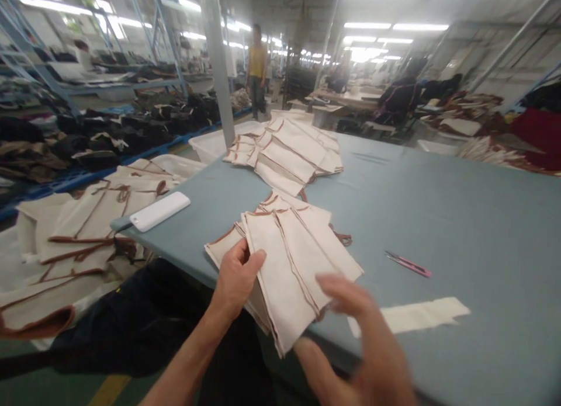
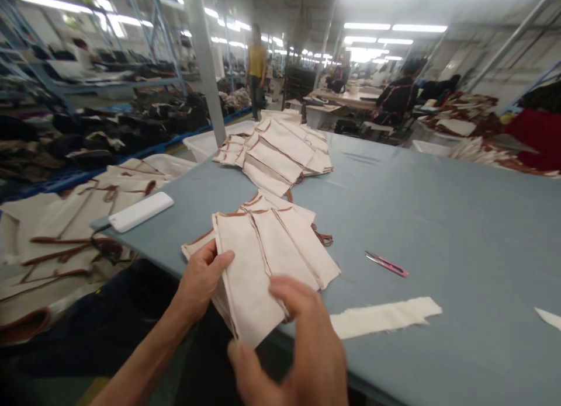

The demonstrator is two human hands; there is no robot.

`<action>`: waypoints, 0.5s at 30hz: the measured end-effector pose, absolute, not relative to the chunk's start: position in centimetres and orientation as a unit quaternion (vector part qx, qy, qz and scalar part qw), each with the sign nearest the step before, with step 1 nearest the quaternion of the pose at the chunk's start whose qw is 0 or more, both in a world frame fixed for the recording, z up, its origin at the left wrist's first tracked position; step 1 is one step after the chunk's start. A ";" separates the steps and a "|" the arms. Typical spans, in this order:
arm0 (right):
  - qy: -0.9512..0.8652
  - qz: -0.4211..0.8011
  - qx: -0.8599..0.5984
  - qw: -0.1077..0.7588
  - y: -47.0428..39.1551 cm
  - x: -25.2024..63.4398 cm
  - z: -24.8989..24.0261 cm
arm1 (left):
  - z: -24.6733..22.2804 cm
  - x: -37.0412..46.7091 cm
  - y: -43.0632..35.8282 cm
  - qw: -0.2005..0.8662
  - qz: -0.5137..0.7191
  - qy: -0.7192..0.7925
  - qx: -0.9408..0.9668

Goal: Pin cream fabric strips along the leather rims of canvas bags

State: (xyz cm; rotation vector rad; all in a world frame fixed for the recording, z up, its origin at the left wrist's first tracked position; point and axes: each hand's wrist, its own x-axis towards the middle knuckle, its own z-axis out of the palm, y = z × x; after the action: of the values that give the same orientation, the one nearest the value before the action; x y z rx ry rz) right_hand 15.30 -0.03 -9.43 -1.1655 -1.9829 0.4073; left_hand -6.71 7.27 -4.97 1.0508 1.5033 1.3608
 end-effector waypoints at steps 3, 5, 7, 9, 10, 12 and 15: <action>-0.780 0.097 -0.504 0.359 3.5 11.2 -7.7 | -3.1 -4.8 6.5 0.408 0.512 0.589 0.474; -0.773 0.063 -0.511 0.371 4.7 9.2 -7.2 | -2.1 -3.5 5.8 0.388 0.493 0.590 0.508; -0.749 0.068 -0.533 0.387 5.3 8.4 -7.1 | -1.7 -2.6 5.1 0.355 0.483 0.600 0.529; -0.722 0.125 -0.554 0.396 6.1 8.8 -7.0 | -2.1 -2.2 4.7 0.315 0.478 0.606 0.553; -0.712 0.157 -0.557 0.398 6.6 9.3 -7.0 | -2.7 -2.2 4.8 0.281 0.466 0.598 0.588; -0.695 0.207 -0.555 0.407 7.8 10.7 -6.6 | -4.7 -2.7 5.7 0.206 0.433 0.568 0.669; -0.661 0.213 -0.562 0.449 9.8 12.9 -4.9 | -8.7 -3.4 7.9 0.030 0.327 0.613 0.719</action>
State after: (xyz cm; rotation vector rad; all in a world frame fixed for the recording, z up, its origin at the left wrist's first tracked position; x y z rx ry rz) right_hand 12.94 9.82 -4.87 -1.3909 -1.6358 0.5276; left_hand -3.36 7.94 -8.71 2.2161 1.8911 1.0075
